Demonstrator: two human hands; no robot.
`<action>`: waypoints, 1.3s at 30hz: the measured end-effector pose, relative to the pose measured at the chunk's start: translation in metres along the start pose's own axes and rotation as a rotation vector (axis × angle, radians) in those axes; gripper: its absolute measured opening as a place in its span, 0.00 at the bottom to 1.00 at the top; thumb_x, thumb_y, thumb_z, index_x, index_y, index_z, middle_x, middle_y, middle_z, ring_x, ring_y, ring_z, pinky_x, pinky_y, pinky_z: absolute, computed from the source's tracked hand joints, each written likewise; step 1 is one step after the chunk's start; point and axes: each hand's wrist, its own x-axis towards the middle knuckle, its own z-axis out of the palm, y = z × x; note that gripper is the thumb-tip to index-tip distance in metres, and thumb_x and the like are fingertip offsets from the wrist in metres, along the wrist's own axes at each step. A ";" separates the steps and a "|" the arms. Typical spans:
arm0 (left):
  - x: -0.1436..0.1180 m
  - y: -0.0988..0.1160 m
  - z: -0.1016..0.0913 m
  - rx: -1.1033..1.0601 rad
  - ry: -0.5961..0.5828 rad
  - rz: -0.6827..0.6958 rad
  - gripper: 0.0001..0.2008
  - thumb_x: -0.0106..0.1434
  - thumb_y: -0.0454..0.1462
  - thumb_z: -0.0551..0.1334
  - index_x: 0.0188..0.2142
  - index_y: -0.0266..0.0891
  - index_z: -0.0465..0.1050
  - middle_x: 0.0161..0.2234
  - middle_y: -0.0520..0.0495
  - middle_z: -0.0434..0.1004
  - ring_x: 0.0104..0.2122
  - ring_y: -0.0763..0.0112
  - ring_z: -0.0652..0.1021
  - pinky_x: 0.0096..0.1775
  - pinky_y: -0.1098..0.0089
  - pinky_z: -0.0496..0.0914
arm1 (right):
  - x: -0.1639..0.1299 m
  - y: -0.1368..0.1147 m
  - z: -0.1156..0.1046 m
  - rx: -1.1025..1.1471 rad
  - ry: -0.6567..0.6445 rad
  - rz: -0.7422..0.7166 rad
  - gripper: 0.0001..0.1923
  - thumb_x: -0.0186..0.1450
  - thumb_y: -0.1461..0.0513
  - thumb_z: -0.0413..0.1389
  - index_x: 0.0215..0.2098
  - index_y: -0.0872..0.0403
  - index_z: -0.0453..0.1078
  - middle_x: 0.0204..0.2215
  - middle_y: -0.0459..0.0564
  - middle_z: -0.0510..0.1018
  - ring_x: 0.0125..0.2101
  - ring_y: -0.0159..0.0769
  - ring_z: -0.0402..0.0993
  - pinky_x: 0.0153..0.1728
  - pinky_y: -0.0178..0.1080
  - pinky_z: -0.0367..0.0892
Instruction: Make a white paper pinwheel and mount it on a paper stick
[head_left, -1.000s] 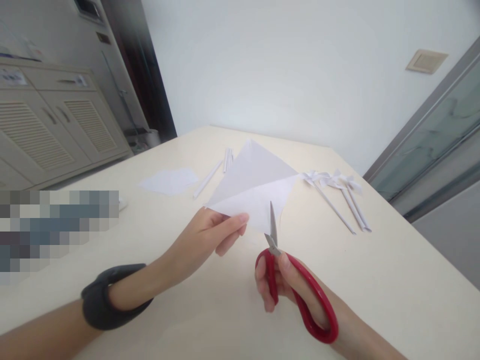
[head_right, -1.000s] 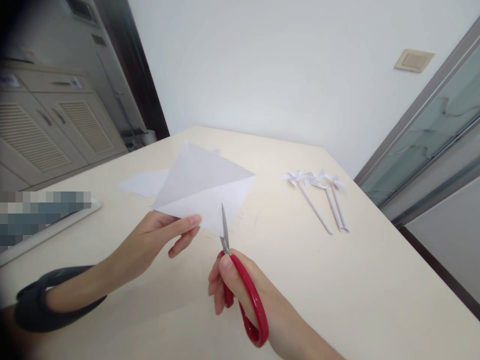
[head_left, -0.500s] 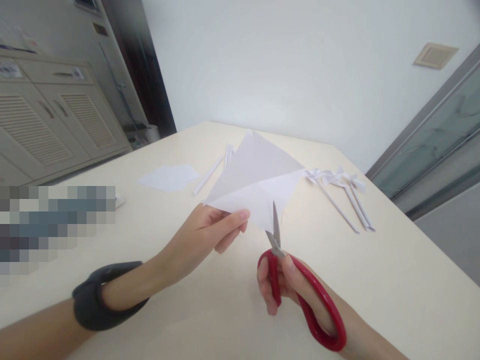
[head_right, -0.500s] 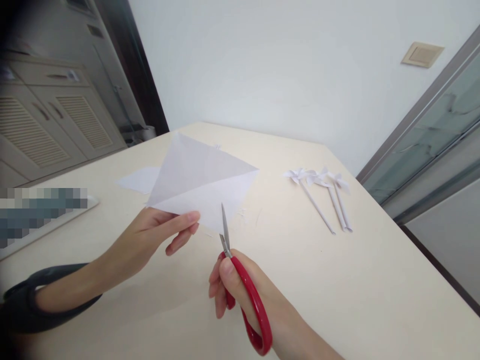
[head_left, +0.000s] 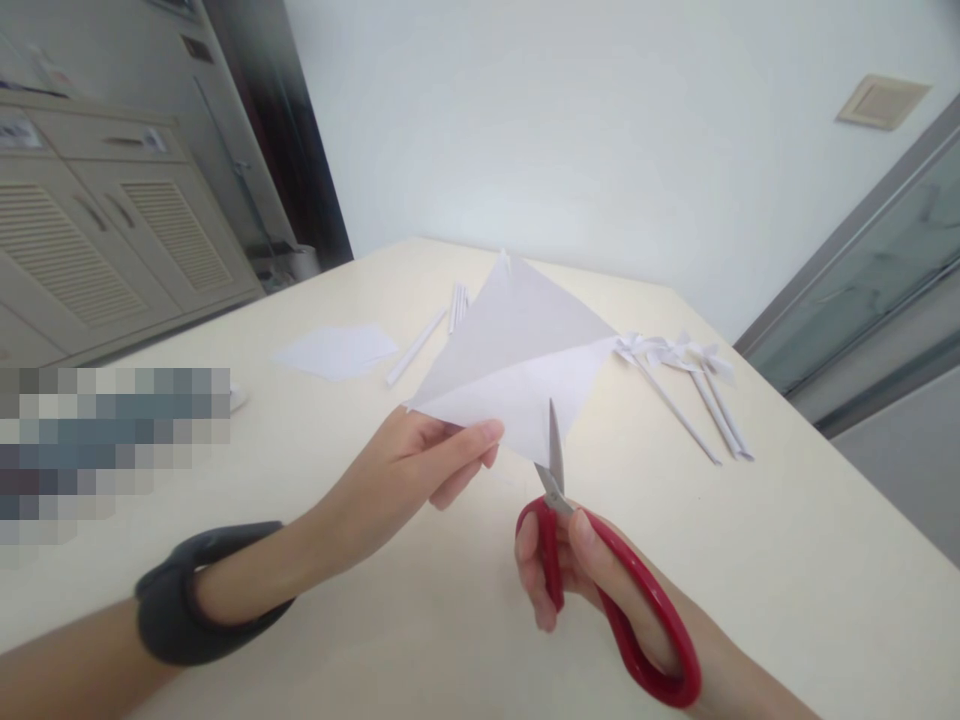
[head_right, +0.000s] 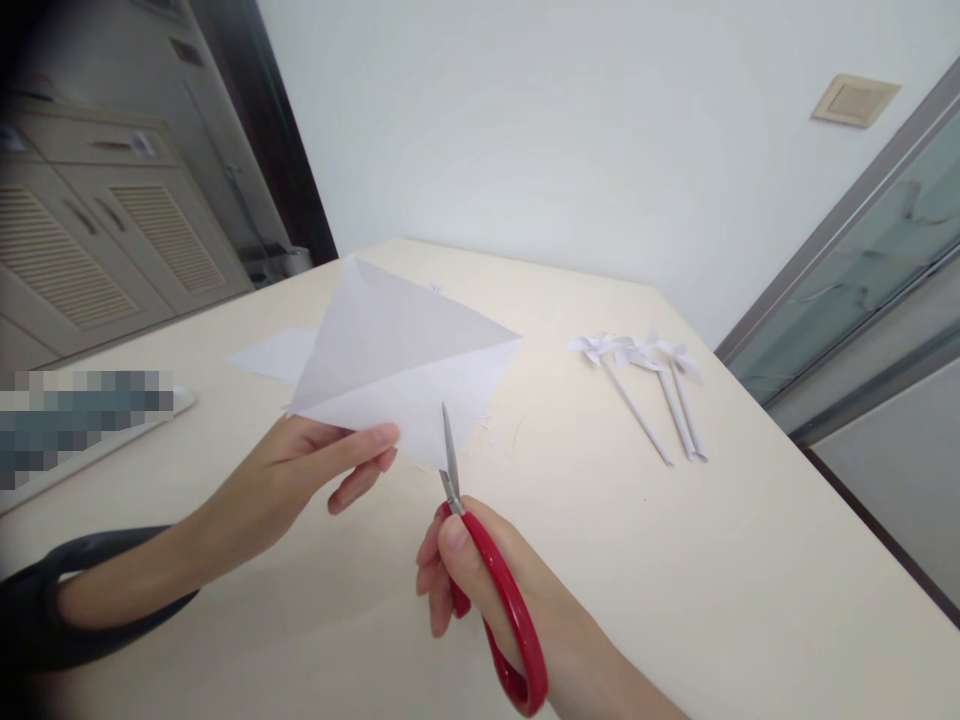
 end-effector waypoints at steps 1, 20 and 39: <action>0.000 0.000 0.000 0.006 0.004 -0.001 0.26 0.63 0.48 0.54 0.13 0.39 0.56 0.15 0.53 0.59 0.25 0.71 0.68 0.28 0.73 0.61 | 0.000 -0.001 0.000 -0.002 -0.001 0.004 0.29 0.61 0.38 0.40 0.30 0.54 0.63 0.27 0.47 0.67 0.25 0.32 0.64 0.32 0.39 0.61; 0.001 0.003 0.002 0.034 0.003 0.026 0.24 0.63 0.46 0.54 0.13 0.39 0.57 0.13 0.55 0.57 0.20 0.73 0.64 0.27 0.72 0.60 | 0.000 0.010 0.000 0.014 0.003 -0.038 0.26 0.65 0.43 0.40 0.31 0.55 0.63 0.25 0.45 0.67 0.24 0.29 0.62 0.32 0.37 0.58; 0.002 0.003 0.000 0.002 -0.036 0.028 0.24 0.64 0.47 0.54 0.15 0.39 0.57 0.14 0.55 0.55 0.19 0.74 0.63 0.27 0.72 0.58 | 0.002 0.000 0.001 0.002 0.001 0.016 0.29 0.61 0.38 0.41 0.29 0.54 0.62 0.24 0.46 0.66 0.24 0.32 0.63 0.31 0.40 0.60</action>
